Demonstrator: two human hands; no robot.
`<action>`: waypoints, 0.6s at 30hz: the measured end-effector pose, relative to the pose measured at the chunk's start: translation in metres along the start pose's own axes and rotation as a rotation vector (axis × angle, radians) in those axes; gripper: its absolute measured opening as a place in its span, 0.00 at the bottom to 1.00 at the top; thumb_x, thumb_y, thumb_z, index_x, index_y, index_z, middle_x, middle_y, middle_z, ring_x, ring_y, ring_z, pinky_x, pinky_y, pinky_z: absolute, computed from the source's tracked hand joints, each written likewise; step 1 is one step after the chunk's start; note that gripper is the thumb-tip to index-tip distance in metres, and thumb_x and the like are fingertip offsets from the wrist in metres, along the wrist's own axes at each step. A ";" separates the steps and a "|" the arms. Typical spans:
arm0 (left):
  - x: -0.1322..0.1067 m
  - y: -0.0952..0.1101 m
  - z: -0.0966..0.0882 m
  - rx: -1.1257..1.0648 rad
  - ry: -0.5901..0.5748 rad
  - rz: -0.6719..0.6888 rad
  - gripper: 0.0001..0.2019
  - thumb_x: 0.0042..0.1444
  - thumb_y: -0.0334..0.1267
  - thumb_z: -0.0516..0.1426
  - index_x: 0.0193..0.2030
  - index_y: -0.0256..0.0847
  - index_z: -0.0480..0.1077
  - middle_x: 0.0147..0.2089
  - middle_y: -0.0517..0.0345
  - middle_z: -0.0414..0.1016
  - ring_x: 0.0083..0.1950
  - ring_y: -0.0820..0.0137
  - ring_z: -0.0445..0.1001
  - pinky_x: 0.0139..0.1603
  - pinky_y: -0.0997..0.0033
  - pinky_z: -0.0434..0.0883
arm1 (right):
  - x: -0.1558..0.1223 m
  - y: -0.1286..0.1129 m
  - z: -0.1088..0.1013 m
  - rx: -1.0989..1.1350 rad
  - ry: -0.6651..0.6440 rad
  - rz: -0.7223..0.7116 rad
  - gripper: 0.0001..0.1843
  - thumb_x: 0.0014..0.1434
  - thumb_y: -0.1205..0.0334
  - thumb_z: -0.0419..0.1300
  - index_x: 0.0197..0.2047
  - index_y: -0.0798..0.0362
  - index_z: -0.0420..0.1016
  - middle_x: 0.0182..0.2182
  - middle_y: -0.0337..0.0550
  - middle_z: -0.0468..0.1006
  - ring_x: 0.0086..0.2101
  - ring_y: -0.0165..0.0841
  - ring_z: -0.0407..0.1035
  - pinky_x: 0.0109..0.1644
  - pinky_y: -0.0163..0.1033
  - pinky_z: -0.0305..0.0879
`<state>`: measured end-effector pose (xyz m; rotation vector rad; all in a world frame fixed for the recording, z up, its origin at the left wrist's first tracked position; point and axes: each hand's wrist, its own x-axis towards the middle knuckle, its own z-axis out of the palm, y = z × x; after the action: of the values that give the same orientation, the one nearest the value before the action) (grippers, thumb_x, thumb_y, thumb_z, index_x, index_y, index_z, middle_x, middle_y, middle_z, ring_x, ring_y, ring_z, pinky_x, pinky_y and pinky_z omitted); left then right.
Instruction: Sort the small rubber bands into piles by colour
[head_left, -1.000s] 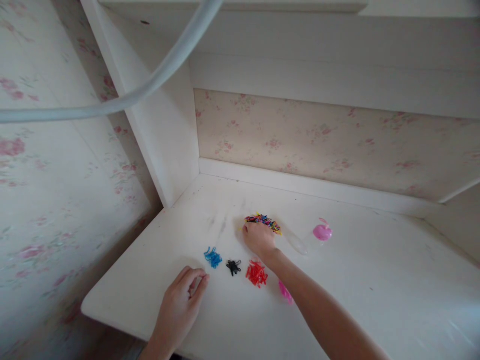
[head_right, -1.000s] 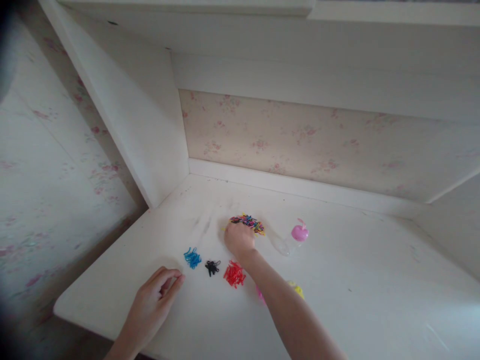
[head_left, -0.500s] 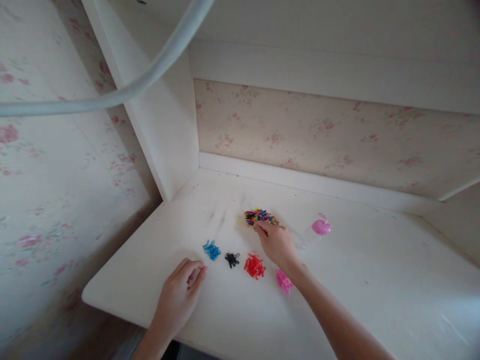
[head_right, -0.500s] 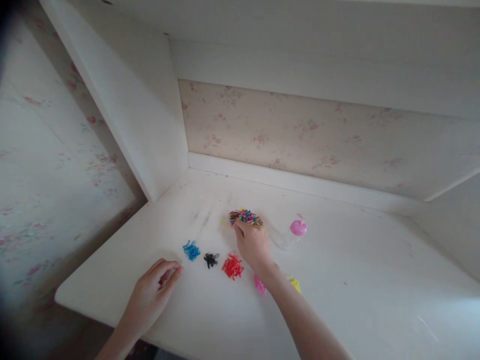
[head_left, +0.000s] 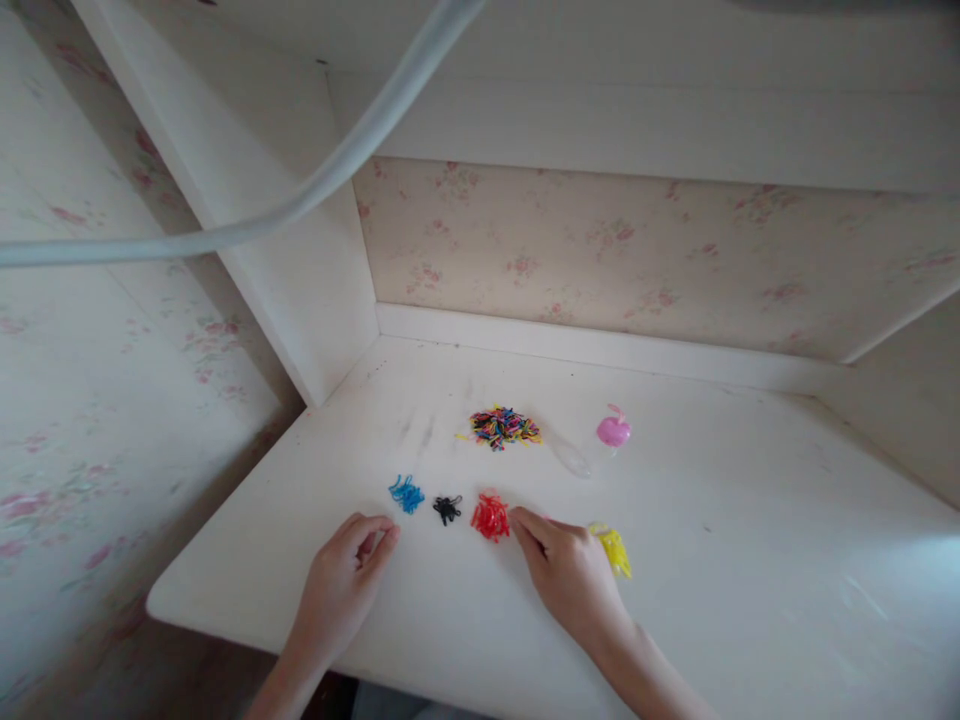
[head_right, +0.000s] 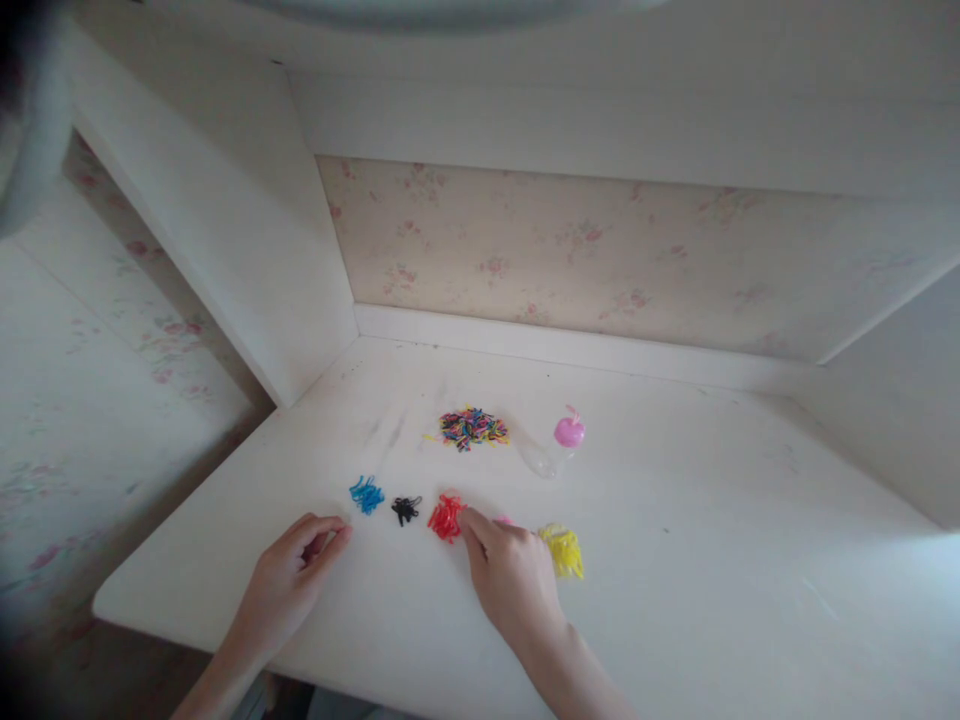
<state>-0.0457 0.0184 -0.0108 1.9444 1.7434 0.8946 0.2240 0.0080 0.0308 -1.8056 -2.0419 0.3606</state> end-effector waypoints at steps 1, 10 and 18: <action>0.001 0.001 0.000 -0.005 -0.006 -0.012 0.13 0.60 0.48 0.51 0.36 0.44 0.73 0.26 0.63 0.67 0.27 0.71 0.68 0.29 0.73 0.66 | -0.005 0.004 -0.002 0.048 0.030 0.019 0.20 0.67 0.56 0.45 0.38 0.46 0.79 0.24 0.40 0.80 0.25 0.29 0.73 0.31 0.29 0.59; 0.033 0.040 0.007 0.054 -0.126 0.114 0.13 0.61 0.45 0.51 0.37 0.43 0.74 0.32 0.59 0.74 0.31 0.71 0.71 0.34 0.73 0.68 | -0.076 0.048 0.011 0.298 0.154 0.236 0.23 0.63 0.44 0.49 0.36 0.50 0.79 0.15 0.34 0.69 0.17 0.26 0.63 0.23 0.27 0.60; 0.108 0.072 0.051 0.294 -0.233 0.169 0.10 0.59 0.38 0.52 0.37 0.43 0.75 0.40 0.57 0.77 0.38 0.71 0.74 0.41 0.74 0.67 | -0.085 0.051 0.016 0.425 0.249 0.261 0.24 0.60 0.43 0.52 0.35 0.52 0.81 0.15 0.34 0.69 0.17 0.24 0.62 0.23 0.24 0.60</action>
<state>0.0452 0.1194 0.0216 2.3069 1.6666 0.4553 0.2701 -0.0683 -0.0161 -1.7444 -1.4361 0.5637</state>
